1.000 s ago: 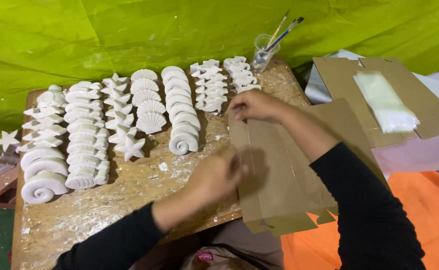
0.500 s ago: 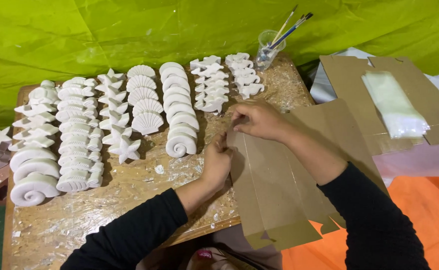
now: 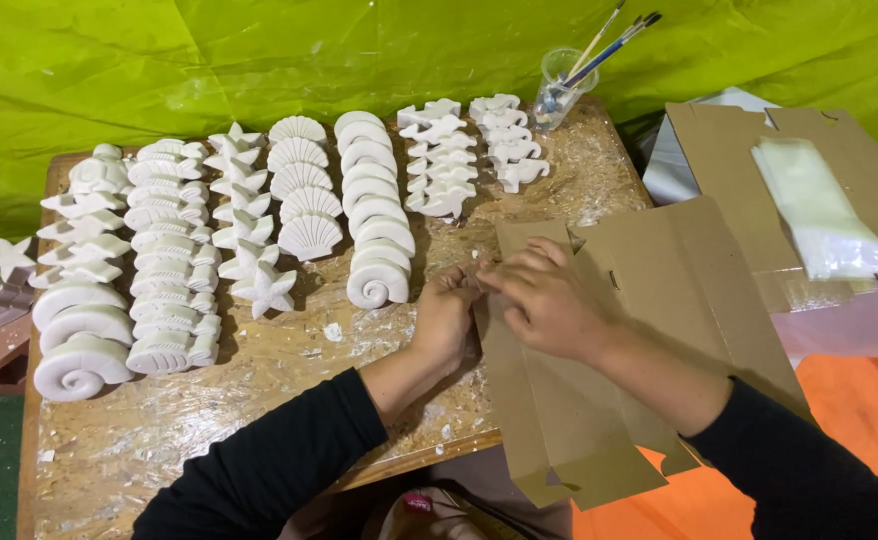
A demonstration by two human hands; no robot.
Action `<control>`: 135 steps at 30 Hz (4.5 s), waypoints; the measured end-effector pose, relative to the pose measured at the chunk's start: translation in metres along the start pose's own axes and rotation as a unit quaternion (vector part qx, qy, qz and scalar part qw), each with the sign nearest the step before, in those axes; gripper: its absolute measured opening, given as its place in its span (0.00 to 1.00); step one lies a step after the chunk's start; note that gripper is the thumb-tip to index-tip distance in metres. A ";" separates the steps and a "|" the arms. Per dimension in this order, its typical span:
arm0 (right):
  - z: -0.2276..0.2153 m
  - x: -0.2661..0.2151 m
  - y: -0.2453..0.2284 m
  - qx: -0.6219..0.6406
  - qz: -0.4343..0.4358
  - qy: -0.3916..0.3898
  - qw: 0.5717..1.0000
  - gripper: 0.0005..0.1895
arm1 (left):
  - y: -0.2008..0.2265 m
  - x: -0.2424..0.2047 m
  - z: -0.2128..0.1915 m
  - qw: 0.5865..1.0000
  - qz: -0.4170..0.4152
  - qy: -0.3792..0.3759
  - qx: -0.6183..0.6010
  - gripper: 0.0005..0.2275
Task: Folding a flat cardboard cutout into a box shape by bending along pre-scored lines and tucking tabs.
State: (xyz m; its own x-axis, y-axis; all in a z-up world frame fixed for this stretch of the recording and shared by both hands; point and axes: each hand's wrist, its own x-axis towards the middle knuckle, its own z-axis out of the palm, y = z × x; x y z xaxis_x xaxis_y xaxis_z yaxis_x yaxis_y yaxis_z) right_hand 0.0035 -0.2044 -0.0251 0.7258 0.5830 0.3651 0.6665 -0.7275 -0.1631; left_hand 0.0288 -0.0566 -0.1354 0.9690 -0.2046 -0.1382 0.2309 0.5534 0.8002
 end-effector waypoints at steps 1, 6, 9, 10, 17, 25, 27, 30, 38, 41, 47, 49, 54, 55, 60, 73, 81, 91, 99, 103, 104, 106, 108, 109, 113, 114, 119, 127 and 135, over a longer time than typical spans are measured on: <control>-0.008 0.000 -0.011 -0.006 0.019 -0.043 0.999 0.23 | -0.016 0.007 -0.011 0.999 -0.026 0.018 -0.040 0.10; 0.015 -0.026 -0.021 -0.049 0.043 -0.079 0.995 0.26 | 0.061 -0.030 0.035 0.996 -0.045 0.043 -0.068 0.05; 0.015 -0.029 -0.019 0.040 0.021 -0.004 0.999 0.33 | 0.049 -0.023 0.025 0.998 -0.018 0.052 -0.027 0.07; 0.010 -0.027 -0.019 0.042 0.013 0.002 0.999 0.31 | 0.047 -0.023 0.025 0.998 -0.008 0.056 -0.030 0.08; 0.014 -0.033 -0.020 -0.070 -0.038 0.011 0.997 0.26 | 0.054 -0.026 0.026 0.996 0.027 0.081 0.035 0.08; -0.043 0.006 0.042 -0.061 0.064 -0.063 0.994 0.23 | 0.047 -0.019 0.015 0.975 0.080 0.024 0.206 0.06; -0.045 0.011 0.060 -0.030 0.133 -0.121 0.983 0.40 | 0.049 -0.021 0.013 0.968 0.081 0.006 0.239 0.09; -0.055 0.027 0.054 0.012 0.230 -0.285 0.931 0.45 | 0.057 -0.024 0.014 0.892 0.162 -0.041 0.419 0.11; -0.050 0.041 0.044 -0.094 0.160 -0.313 0.931 0.34 | 0.038 -0.032 0.011 0.510 0.480 -0.120 0.704 0.08; -0.052 0.035 0.037 -0.136 0.130 -0.291 0.938 0.23 | 0.013 -0.018 0.001 0.500 0.487 -0.101 0.709 0.09; 0.021 -0.032 0.085 -0.241 -0.023 -0.052 0.969 0.15 | 0.048 -0.038 0.017 0.495 0.461 -0.125 0.726 0.12; 0.022 -0.035 0.070 -0.251 -0.066 -0.009 0.966 0.08 | 0.051 -0.041 0.020 0.492 0.473 -0.116 0.722 0.16; 0.001 -0.036 0.024 -0.267 -0.101 -0.019 0.958 0.02 | 0.062 -0.050 0.027 0.487 0.441 -0.141 0.741 0.25; -0.002 -0.040 0.022 -0.229 -0.057 -0.086 0.968 0.08 | 0.067 -0.052 0.031 0.469 0.425 -0.148 0.760 0.23; -0.035 -0.040 -0.008 -0.147 0.019 -0.199 0.969 0.18 | 0.061 -0.051 0.026 0.383 0.402 -0.211 0.804 0.20; -0.004 -0.063 0.014 -0.108 0.168 -0.261 0.944 0.27 | 0.081 -0.030 0.042 0.319 0.267 -0.361 0.834 0.31; -0.001 -0.078 0.021 -0.107 0.174 -0.244 0.948 0.28 | 0.075 -0.029 0.035 0.342 0.327 -0.338 0.813 0.35; -0.049 -0.039 0.103 -0.096 0.196 -0.305 0.927 0.30 | 0.082 -0.039 0.037 0.377 0.267 -0.306 0.833 0.39; -0.048 -0.018 0.134 -0.094 0.268 -0.389 0.876 0.31 | 0.076 -0.040 0.030 0.403 0.264 -0.294 0.826 0.38; -0.042 -0.026 0.145 -0.065 0.284 -0.396 0.871 0.31 | 0.077 -0.040 0.031 0.424 0.274 -0.297 0.811 0.38; -0.041 -0.028 0.147 -0.024 0.296 -0.395 0.869 0.32 | 0.078 -0.041 0.031 0.432 0.271 -0.300 0.806 0.38; -0.036 -0.027 0.151 -0.051 0.285 -0.395 0.872 0.32 | 0.078 -0.040 0.030 0.437 0.263 -0.303 0.805 0.38; -0.039 -0.023 0.150 -0.075 0.273 -0.395 0.874 0.32 | 0.080 -0.041 0.031 0.442 0.253 -0.306 0.804 0.38; -0.045 -0.020 0.147 -0.050 0.255 -0.382 0.887 0.31 | 0.082 -0.041 0.032 0.446 0.263 -0.301 0.800 0.37; -0.063 0.000 0.125 -0.009 0.240 -0.370 0.897 0.32 | 0.087 -0.032 0.045 0.439 0.458 -0.195 0.748 0.14; -0.061 -0.002 0.127 -0.008 0.239 -0.373 0.897 0.32 | 0.072 -0.020 0.044 0.441 0.456 -0.194 0.748 0.14; -0.045 -0.018 0.147 0.033 0.236 -0.349 0.906 0.33 | 0.019 0.034 0.035 0.456 0.537 -0.148 0.694 0.03; -0.054 0.011 0.121 0.027 0.229 -0.341 0.911 0.31 | 0.063 0.021 0.028 0.441 0.584 -0.098 0.674 0.08; -0.036 0.017 0.095 -0.194 0.096 -0.303 0.928 0.12 | 0.071 0.002 0.018 0.439 0.545 -0.153 0.698 0.08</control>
State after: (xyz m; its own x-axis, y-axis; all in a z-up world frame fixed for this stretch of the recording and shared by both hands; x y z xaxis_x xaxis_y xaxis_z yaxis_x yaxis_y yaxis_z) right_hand 0.0728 -0.2769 -0.0013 0.8655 0.4406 -0.2383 0.4893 -0.8454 0.2142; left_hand 0.0460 -0.0325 -0.0681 0.3318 -0.6497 0.6839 -0.8402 -0.5332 -0.0989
